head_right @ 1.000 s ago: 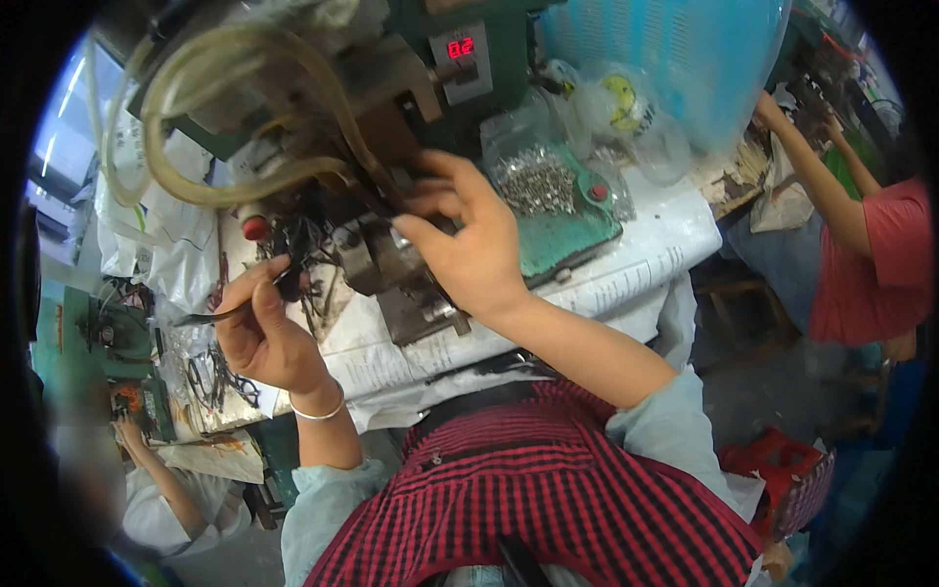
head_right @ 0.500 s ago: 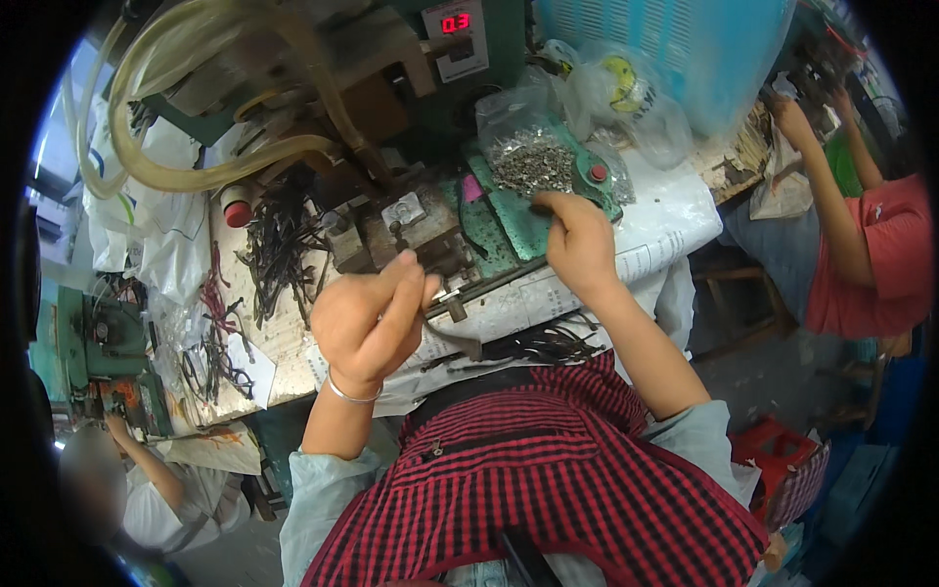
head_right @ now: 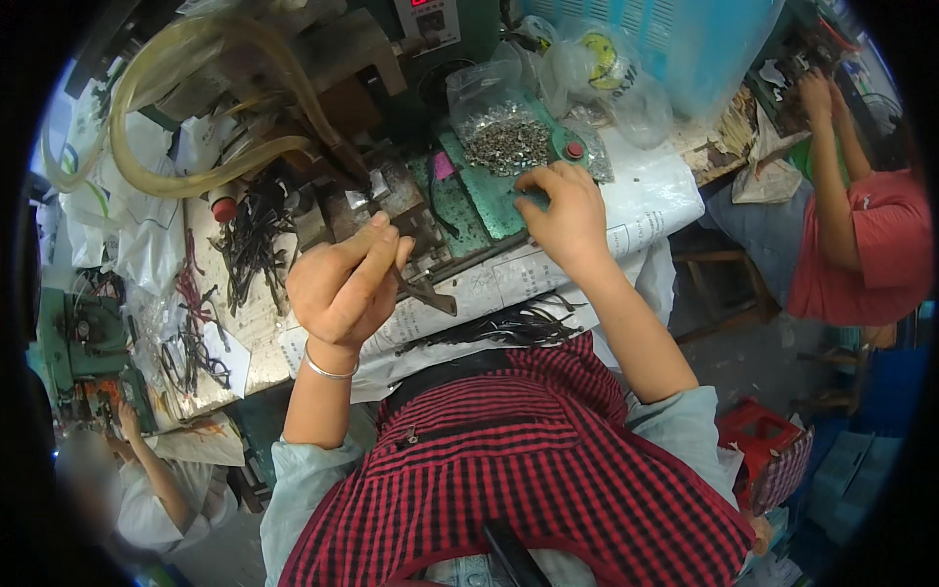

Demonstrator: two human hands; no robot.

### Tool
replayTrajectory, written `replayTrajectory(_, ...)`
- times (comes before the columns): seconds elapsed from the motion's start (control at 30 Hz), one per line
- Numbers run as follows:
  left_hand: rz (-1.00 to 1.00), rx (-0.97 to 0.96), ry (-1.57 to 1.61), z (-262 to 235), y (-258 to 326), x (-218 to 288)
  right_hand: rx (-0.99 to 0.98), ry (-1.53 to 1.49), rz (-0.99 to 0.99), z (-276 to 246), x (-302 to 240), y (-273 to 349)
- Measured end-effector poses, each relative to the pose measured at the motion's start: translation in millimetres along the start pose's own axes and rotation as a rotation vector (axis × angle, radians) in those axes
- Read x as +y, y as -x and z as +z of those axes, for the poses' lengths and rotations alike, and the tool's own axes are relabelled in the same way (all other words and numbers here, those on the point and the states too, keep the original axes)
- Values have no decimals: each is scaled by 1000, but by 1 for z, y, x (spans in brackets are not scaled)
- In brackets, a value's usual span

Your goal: The person repeatedly picks up small dark components and metallic pieces, places them into a press machine, and operates the lever to assemble them. The person then removes the assembled items and places them on the table, continuing this cycle throughout the clip.

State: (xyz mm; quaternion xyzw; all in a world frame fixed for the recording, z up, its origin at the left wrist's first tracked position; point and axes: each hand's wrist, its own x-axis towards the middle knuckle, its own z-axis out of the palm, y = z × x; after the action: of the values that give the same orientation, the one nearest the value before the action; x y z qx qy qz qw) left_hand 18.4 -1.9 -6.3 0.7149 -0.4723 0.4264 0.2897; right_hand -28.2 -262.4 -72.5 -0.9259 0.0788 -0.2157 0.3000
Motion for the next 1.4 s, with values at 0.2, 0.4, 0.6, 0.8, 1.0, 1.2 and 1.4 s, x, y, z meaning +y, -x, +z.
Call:
replayTrajectory(0.2, -399, -29, 130, -20, 31, 45, 113, 178, -174, 23, -5, -12)
replayTrajectory(0.4, -826, 98, -209, -106, 37, -4, 224, -211, 111, 19, -17, -7)
replayTrajectory(0.6, -711, -665, -775, -58, 109, -122, 214, -262, 5, 25, -35, -27)
replayTrajectory(0.8, -940, -221, -503, -40, 112, -125, 303, -130, 60, -1, 16, 16)
replayTrajectory(1.0, -1514, -351, 506, -37, 127, -162, 375, -177, 252, -32, 64, 54)
replayTrajectory(1.2, -1221, -736, -78, -57, 132, -176, 233, -544, 234, -26, -9, 34)
replayTrajectory(1.4, -1273, -58, 175, -79, 114, -144, 145, -606, -233, 5, -112, -37)
